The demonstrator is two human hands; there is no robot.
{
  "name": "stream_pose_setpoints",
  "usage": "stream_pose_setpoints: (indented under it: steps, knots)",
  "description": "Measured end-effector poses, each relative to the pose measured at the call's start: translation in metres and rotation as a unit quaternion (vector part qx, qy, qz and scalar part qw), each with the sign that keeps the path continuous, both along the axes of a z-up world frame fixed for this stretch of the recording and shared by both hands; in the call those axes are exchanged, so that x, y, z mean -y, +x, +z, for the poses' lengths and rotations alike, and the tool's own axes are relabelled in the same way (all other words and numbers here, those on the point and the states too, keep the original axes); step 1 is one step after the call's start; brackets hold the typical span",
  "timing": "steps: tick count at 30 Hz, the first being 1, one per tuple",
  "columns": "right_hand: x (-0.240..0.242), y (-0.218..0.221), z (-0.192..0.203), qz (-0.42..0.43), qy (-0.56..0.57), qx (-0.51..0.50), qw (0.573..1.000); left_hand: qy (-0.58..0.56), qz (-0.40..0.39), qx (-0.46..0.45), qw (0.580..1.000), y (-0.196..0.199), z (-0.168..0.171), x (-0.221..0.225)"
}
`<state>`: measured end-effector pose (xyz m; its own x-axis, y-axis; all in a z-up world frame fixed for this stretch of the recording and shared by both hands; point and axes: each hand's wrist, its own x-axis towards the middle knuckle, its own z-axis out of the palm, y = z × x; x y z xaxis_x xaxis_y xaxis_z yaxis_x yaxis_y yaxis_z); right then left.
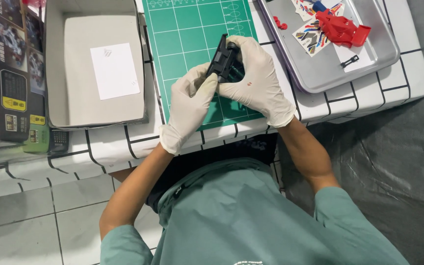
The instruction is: Assembling a mini 4WD model car, including the chassis components and the outer body shell.
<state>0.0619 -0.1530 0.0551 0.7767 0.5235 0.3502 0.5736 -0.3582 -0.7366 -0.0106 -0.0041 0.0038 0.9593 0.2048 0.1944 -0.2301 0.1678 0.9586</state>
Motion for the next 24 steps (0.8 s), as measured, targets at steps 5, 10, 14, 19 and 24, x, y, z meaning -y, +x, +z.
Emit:
stream_pose_setpoints:
  steps: [5,10,14,19,24]
  knots:
    - [0.003,0.009,-0.014,0.034,-0.075,0.014,0.997,0.034,0.099,0.010,0.994,-0.001,-0.002,-0.001]
    - [0.008,0.021,-0.035,0.041,-0.198,0.002,0.979,0.145,0.135,-0.001,0.980,-0.004,0.002,-0.001]
    - [0.015,0.022,-0.027,0.164,-0.202,0.107,0.960,0.401,0.170,0.027,0.900,0.000,-0.014,-0.011]
    - [0.033,0.019,-0.001,0.150,-0.190,0.062,0.968,0.486,0.116,0.086,0.862,-0.004,-0.010,-0.018]
    - [0.063,0.021,0.019,0.044,-0.184,0.040,0.981,0.606,0.106,0.036,0.788,-0.007,-0.010,-0.019]
